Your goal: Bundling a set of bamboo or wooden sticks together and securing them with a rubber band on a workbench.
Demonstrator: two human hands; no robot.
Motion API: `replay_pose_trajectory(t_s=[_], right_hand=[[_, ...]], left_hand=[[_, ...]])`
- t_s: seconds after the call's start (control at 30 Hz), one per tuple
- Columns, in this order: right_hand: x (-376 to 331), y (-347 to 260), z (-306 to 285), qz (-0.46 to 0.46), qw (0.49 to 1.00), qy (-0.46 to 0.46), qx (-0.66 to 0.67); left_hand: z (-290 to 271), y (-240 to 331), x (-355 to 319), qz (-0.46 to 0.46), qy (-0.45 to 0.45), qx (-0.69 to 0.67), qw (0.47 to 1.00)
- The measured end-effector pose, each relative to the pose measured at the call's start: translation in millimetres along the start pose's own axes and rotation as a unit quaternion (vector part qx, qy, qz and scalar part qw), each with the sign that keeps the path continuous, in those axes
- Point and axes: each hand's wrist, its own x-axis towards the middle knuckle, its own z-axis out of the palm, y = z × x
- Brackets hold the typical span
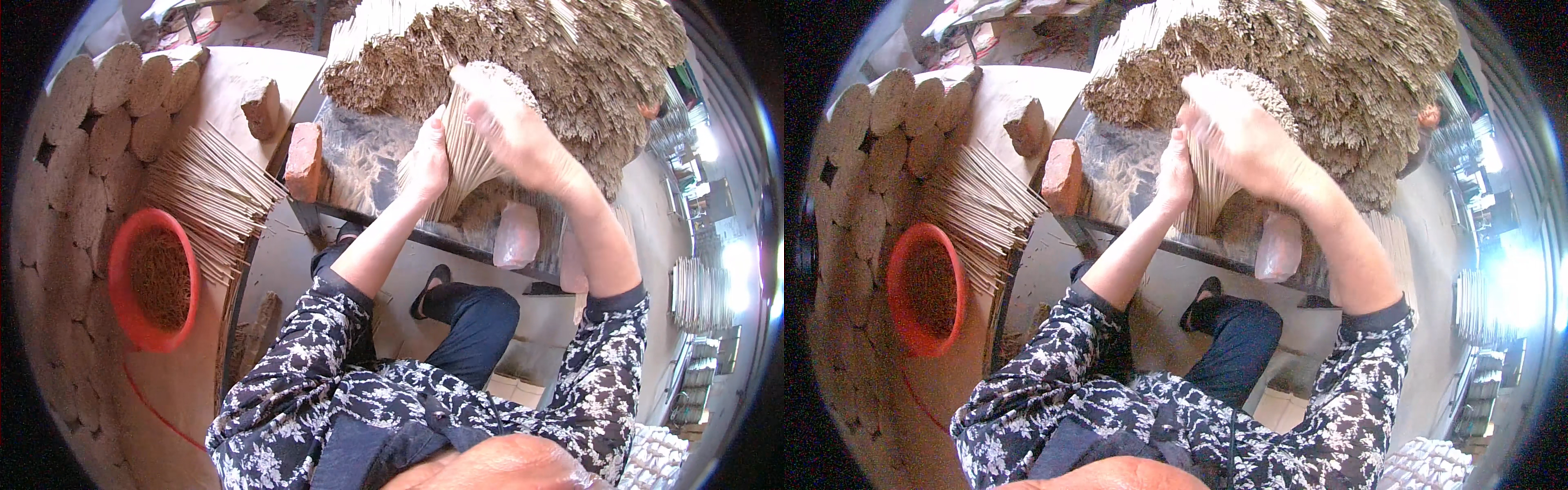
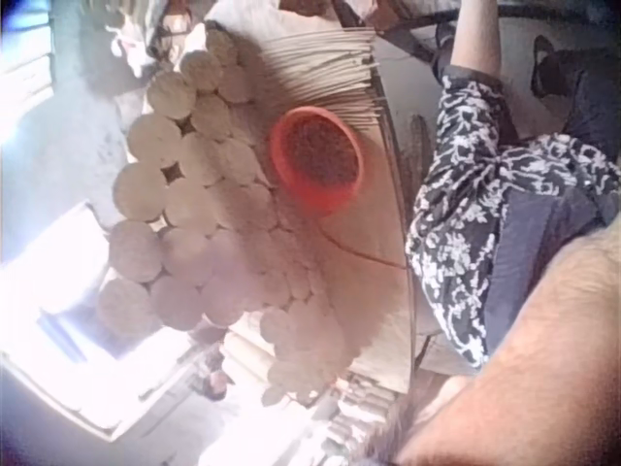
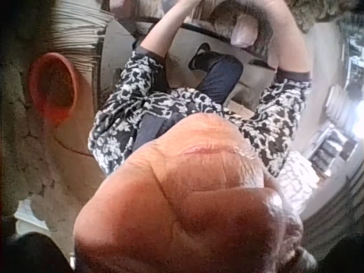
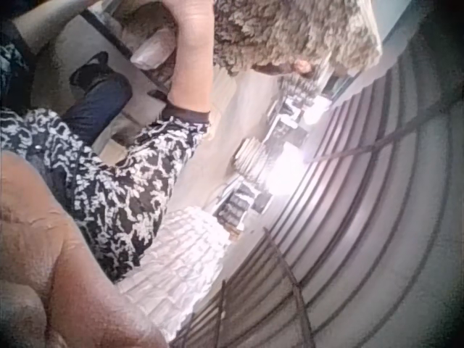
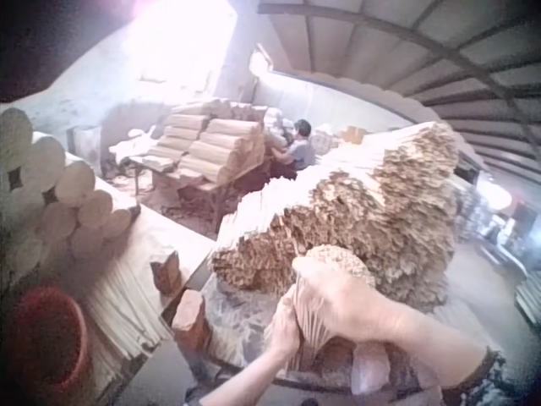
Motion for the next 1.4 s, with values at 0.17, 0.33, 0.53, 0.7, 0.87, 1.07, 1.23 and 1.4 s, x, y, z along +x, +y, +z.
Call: replay_pose_trajectory(t_s=[0.17, 0.33, 0.53, 0.7, 0.87, 1.07, 1.23, 1.4], right_hand=[[37, 32, -10, 0.270, 0.942, 0.187, 0.066], [46, 65, 20, 0.363, 0.926, -0.030, -0.095], [27, 90, 18, 0.107, 0.990, 0.004, -0.091], [8, 94, -13, 0.031, 0.996, -0.004, 0.083], [-2, 54, -22, -0.037, 0.994, 0.030, 0.101], [1, 72, -37, 0.113, 0.961, 0.210, 0.138], [-10, 20, -30, 0.289, 0.950, 0.103, 0.063], [-11, 34, 4, 0.190, 0.981, -0.007, -0.045]], left_hand=[[-8, -17, 2, 0.006, 0.015, 0.031, 0.999], [-3, -14, 10, 0.009, 0.014, -0.006, 1.000], [-12, -13, 15, -0.026, 0.039, -0.064, 0.997], [-31, -7, 19, -0.076, 0.114, -0.067, 0.988], [-16, -6, 30, -0.085, 0.083, -0.090, 0.989], [-7, 10, 26, -0.129, -0.006, -0.021, 0.991], [-21, 10, 13, -0.148, 0.021, 0.045, 0.988], [-20, 9, 13, -0.103, 0.007, 0.017, 0.995]])
